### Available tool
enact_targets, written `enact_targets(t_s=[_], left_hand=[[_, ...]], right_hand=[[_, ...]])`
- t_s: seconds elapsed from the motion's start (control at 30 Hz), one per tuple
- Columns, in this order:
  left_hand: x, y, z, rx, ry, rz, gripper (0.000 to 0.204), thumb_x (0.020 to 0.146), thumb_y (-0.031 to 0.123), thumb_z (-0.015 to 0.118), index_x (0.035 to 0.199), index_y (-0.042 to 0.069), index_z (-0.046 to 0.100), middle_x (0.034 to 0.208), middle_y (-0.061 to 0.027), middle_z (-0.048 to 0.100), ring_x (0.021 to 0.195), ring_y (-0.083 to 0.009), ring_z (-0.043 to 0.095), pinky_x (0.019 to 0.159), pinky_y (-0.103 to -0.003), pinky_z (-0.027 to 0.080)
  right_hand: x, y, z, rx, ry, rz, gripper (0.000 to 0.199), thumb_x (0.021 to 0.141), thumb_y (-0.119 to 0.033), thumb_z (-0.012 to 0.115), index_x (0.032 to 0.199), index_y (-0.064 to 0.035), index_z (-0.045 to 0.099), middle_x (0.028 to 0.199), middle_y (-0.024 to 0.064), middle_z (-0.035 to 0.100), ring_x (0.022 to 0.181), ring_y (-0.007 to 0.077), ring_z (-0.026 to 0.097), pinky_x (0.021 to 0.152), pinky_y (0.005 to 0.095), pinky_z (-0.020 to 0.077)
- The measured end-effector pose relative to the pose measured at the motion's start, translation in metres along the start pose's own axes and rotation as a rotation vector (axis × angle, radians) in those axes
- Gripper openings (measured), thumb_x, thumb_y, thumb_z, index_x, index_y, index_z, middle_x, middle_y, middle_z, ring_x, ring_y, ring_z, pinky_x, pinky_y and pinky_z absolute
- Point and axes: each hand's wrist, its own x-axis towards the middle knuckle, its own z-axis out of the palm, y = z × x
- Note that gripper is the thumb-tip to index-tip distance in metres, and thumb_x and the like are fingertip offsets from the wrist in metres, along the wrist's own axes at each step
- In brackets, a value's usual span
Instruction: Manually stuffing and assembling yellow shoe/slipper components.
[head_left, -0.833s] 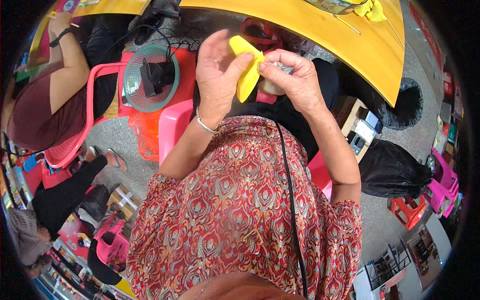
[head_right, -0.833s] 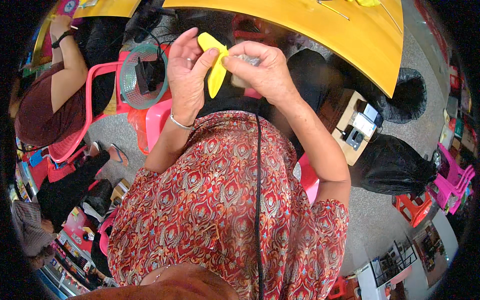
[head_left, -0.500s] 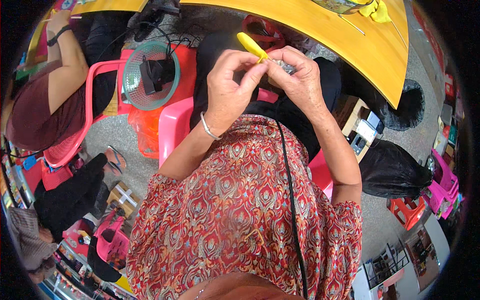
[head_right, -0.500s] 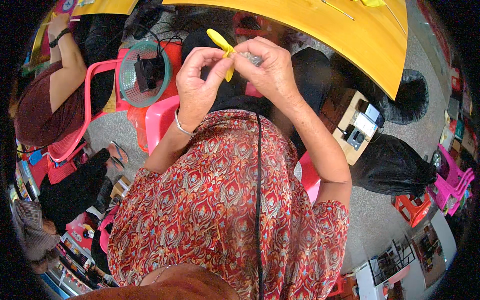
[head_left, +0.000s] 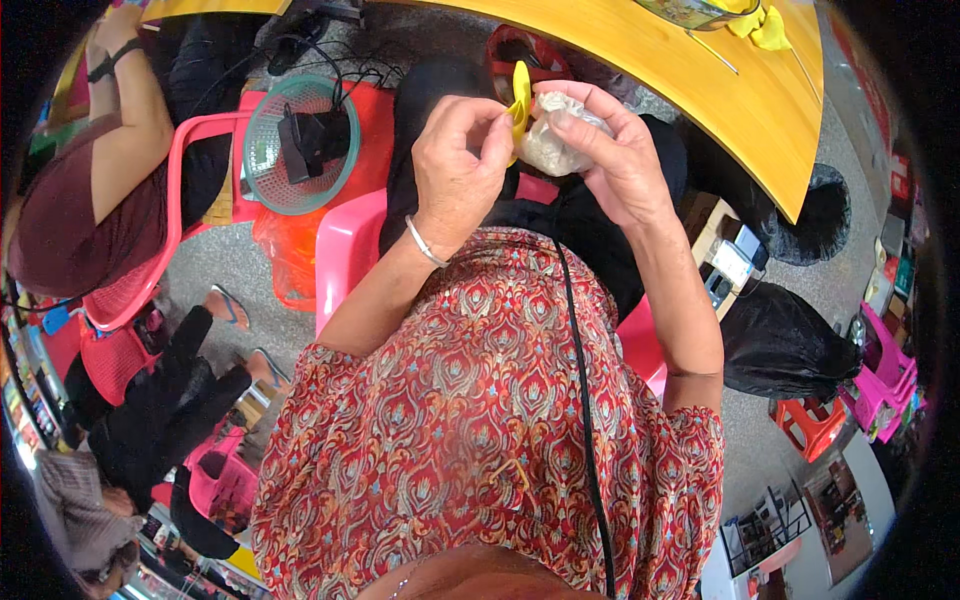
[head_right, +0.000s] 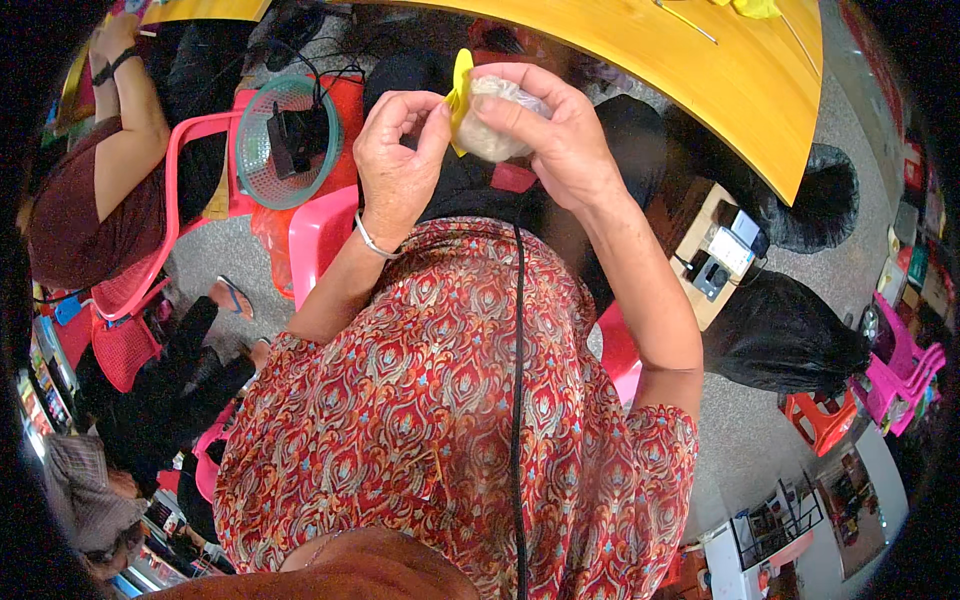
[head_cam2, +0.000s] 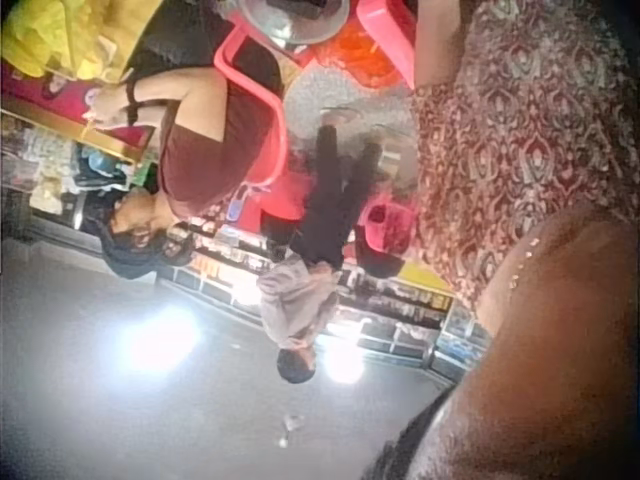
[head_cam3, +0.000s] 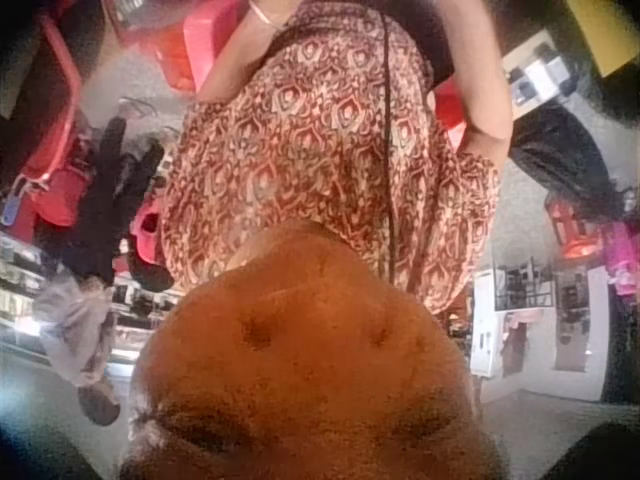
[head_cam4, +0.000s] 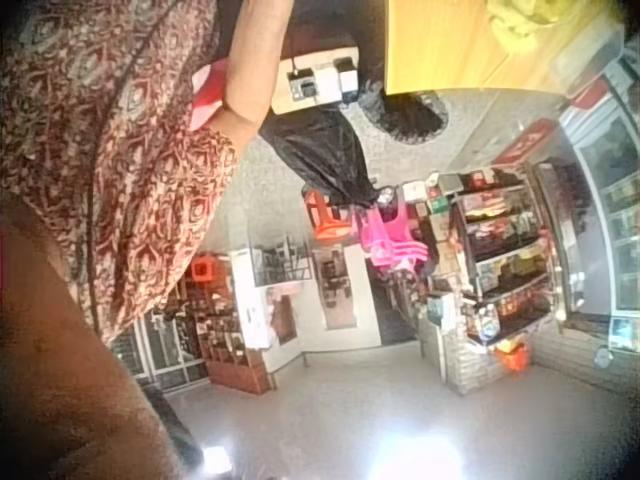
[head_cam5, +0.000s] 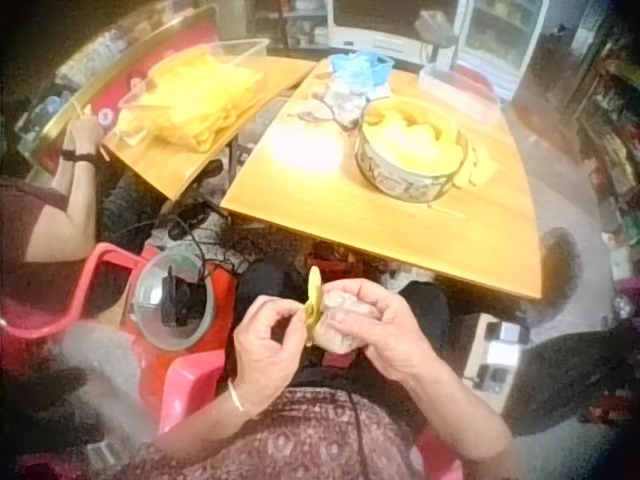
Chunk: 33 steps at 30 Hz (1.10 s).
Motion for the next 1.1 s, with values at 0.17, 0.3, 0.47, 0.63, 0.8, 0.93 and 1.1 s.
enact_targets(t_s=[0.17,0.3,0.47,0.63,0.8,0.93,1.1], left_hand=[[0.004,0.003,0.000,0.031,0.068,0.085,0.009,0.077,-0.003,0.067,0.083,0.002,0.062,0.078,-0.0110,0.060,0.065,-0.0236,0.061,0.059,-0.031,0.048],[0.001,-0.004,0.001,-0.058,0.039,0.067,0.010,0.078,-0.004,0.066,0.085,0.001,0.063,0.081,-0.0111,0.062,0.069,-0.0216,0.062,0.062,-0.029,0.049],[-0.003,-0.003,0.001,-0.280,0.035,-0.040,0.012,0.079,-0.004,0.065,0.090,0.000,0.064,0.085,-0.0096,0.063,0.073,-0.0169,0.063,0.066,-0.026,0.050],[-0.005,0.000,0.002,-0.312,0.014,-0.016,0.013,0.080,-0.005,0.064,0.093,0.000,0.063,0.086,-0.0088,0.063,0.074,-0.0161,0.063,0.067,-0.026,0.050],[-0.009,0.000,0.002,-0.283,-0.066,-0.018,0.014,0.087,-0.005,0.058,0.100,-0.002,0.061,0.095,-0.0055,0.059,0.086,-0.0107,0.058,0.076,-0.022,0.048],[-0.004,0.010,0.001,-0.107,-0.035,0.068,0.012,0.084,-0.004,0.062,0.096,-0.002,0.062,0.090,-0.0079,0.062,0.081,-0.0133,0.060,0.073,-0.024,0.049],[-0.003,0.005,0.003,0.057,0.018,0.321,0.015,0.078,-0.005,0.066,0.092,0.000,0.062,0.087,-0.0115,0.062,0.074,-0.0217,0.061,0.067,-0.029,0.050]], right_hand=[[-0.006,-0.001,0.009,0.103,-0.066,0.002,0.037,0.080,-0.006,0.072,0.115,-0.0027,0.060,0.103,0.0055,0.065,0.090,0.0118,0.063,0.081,0.0261,0.0518],[-0.006,0.006,0.002,-0.017,-0.034,0.032,0.031,0.079,-0.004,0.072,0.109,-0.0023,0.064,0.107,0.0062,0.064,0.094,0.0117,0.061,0.084,0.0264,0.0502],[-0.001,0.014,0.000,-0.364,-0.041,-0.243,0.018,0.077,-0.003,0.072,0.095,-0.0018,0.070,0.106,0.0062,0.065,0.095,0.0122,0.061,0.086,0.0280,0.0493],[-0.003,0.009,0.002,-0.556,-0.040,-0.365,0.016,0.077,-0.003,0.071,0.093,-0.0023,0.070,0.098,0.0051,0.065,0.091,0.0117,0.061,0.083,0.0257,0.0481],[-0.003,0.012,0.001,-0.611,0.093,-0.329,0.016,0.076,-0.004,0.070,0.092,-0.0016,0.068,0.092,0.0038,0.065,0.084,0.0102,0.061,0.076,0.0236,0.0485],[-0.003,0.009,0.003,-0.763,0.165,-0.373,0.016,0.075,-0.007,0.069,0.090,-0.0013,0.066,0.087,0.0055,0.065,0.079,0.0098,0.062,0.072,0.0243,0.0495],[0.001,0.009,0.005,-0.755,0.260,-0.330,0.022,0.074,-0.011,0.070,0.094,-0.0040,0.065,0.083,0.0058,0.065,0.075,0.0122,0.063,0.069,0.0261,0.0506]])
